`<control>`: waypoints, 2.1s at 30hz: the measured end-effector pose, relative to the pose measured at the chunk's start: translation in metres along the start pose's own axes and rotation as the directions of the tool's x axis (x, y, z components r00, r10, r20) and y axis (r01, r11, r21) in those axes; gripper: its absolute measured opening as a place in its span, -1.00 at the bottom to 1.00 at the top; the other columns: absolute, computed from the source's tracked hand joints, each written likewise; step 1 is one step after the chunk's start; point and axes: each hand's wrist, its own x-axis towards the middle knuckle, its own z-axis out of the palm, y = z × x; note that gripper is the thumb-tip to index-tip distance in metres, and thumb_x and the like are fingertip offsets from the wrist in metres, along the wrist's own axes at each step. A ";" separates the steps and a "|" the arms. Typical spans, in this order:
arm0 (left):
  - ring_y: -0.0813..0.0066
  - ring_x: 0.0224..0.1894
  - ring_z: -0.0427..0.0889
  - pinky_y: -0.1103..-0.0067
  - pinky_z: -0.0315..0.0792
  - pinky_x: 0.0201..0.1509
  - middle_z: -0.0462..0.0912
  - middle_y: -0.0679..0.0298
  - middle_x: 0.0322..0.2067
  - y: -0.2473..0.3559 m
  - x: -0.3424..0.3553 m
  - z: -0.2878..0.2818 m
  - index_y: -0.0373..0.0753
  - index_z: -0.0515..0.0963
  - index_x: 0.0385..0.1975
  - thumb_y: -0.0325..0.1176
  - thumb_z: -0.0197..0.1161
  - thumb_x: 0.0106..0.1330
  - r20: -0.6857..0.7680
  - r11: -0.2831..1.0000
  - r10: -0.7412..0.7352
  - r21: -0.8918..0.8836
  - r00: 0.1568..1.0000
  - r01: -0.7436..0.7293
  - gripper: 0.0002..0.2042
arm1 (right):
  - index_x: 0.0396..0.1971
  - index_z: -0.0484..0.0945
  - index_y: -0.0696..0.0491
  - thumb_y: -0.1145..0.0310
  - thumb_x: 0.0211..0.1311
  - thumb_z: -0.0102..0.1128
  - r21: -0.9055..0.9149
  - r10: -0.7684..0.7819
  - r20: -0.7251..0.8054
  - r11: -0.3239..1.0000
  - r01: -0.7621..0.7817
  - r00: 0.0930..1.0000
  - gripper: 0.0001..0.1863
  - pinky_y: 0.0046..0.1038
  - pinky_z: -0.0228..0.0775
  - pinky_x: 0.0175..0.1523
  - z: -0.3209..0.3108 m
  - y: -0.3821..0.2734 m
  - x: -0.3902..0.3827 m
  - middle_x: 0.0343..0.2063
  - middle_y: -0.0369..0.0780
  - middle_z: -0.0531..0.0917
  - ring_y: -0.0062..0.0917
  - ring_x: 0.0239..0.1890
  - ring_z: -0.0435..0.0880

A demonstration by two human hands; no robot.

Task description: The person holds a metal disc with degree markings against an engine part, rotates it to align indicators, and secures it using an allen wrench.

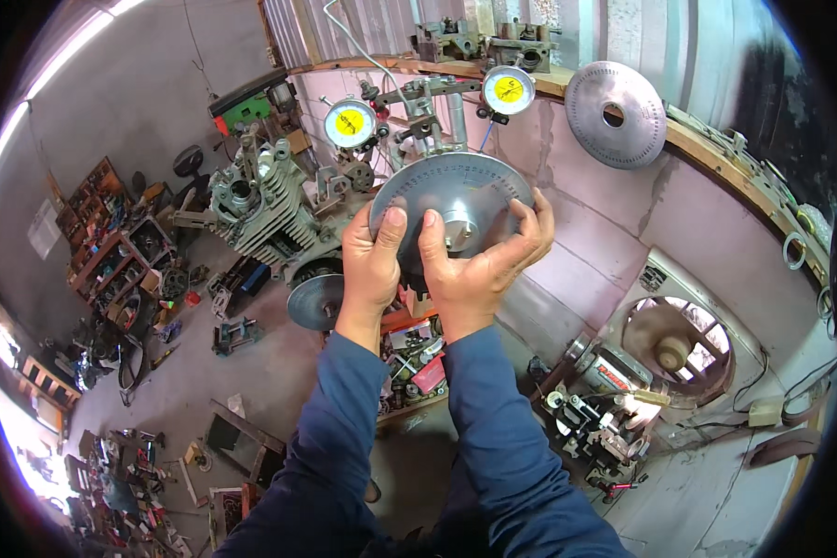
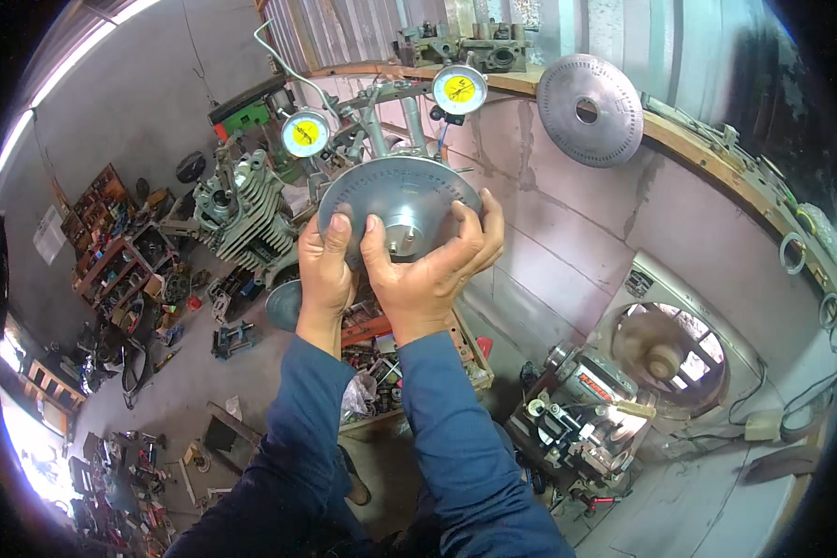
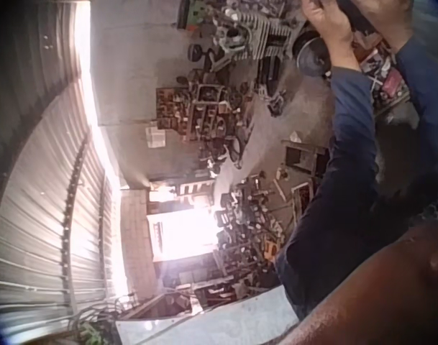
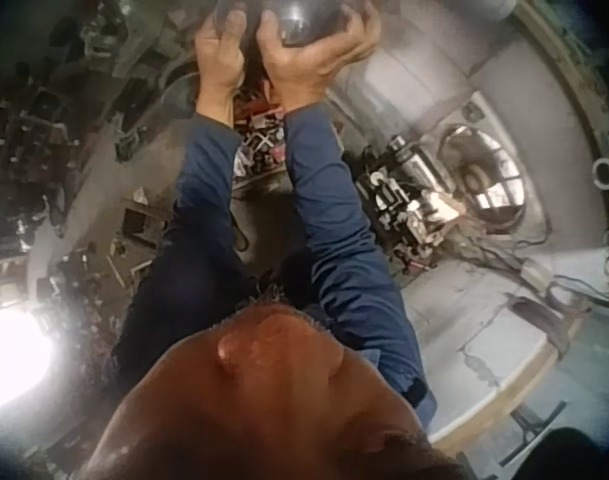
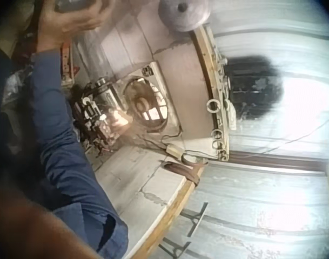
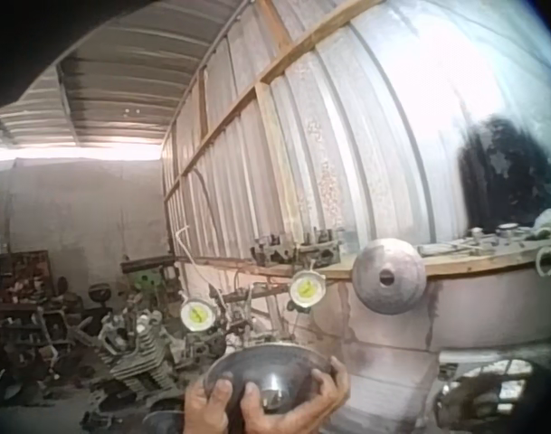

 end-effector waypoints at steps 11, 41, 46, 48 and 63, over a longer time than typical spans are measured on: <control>0.74 -0.20 0.53 0.69 0.43 -0.05 0.65 0.47 -0.24 0.006 -0.001 0.003 -0.27 0.63 -0.10 -0.20 0.30 0.46 0.006 1.000 -0.010 0.023 1.000 0.010 -0.75 | 0.13 0.23 0.14 0.15 -0.08 0.57 0.088 0.020 -0.017 0.996 -0.019 1.000 -0.15 0.03 0.15 0.31 0.006 0.004 -0.004 0.23 0.09 0.24 0.01 0.31 0.19; 0.59 -0.09 0.60 0.57 0.49 0.05 0.67 0.32 -0.08 0.003 0.001 -0.001 -0.32 0.58 0.03 -0.23 0.29 0.45 0.043 0.995 -0.048 -0.090 0.998 0.052 -0.69 | 0.15 0.22 0.10 0.01 -0.05 0.50 0.041 0.020 -0.053 0.999 -0.017 0.998 -0.14 0.12 -0.07 0.34 0.002 0.003 0.001 0.25 0.11 0.23 0.01 0.31 0.18; 0.41 0.01 0.65 0.46 0.54 0.16 0.65 0.20 0.00 0.002 0.003 -0.004 -0.31 0.52 0.11 -0.22 0.22 0.50 0.071 0.998 -0.019 -0.065 0.997 0.023 -0.67 | 0.14 0.20 0.16 0.04 -0.04 0.52 -0.024 0.034 -0.012 0.999 -0.034 0.999 -0.12 0.02 -0.02 0.38 -0.003 0.000 0.002 0.26 0.09 0.23 -0.01 0.31 0.18; 0.42 0.01 0.65 0.47 0.54 0.16 0.65 0.20 0.01 0.001 0.003 -0.003 -0.31 0.52 0.11 -0.22 0.22 0.49 0.062 0.998 -0.026 -0.060 0.998 0.029 -0.66 | 0.14 0.19 0.16 0.06 -0.05 0.53 -0.014 0.030 0.007 0.999 -0.030 1.000 -0.12 0.01 -0.02 0.38 -0.003 0.001 0.002 0.24 0.08 0.24 -0.02 0.29 0.19; 0.43 0.01 0.63 0.47 0.51 0.17 0.65 0.20 0.00 -0.001 0.002 -0.009 -0.31 0.53 0.04 -0.19 0.25 0.48 0.007 0.999 -0.028 -0.024 1.000 0.028 -0.67 | 0.14 0.19 0.15 0.22 -0.11 0.55 0.105 0.042 0.000 0.994 -0.041 0.999 -0.14 -0.04 0.12 0.35 0.003 0.001 0.001 0.22 0.05 0.22 -0.06 0.28 0.20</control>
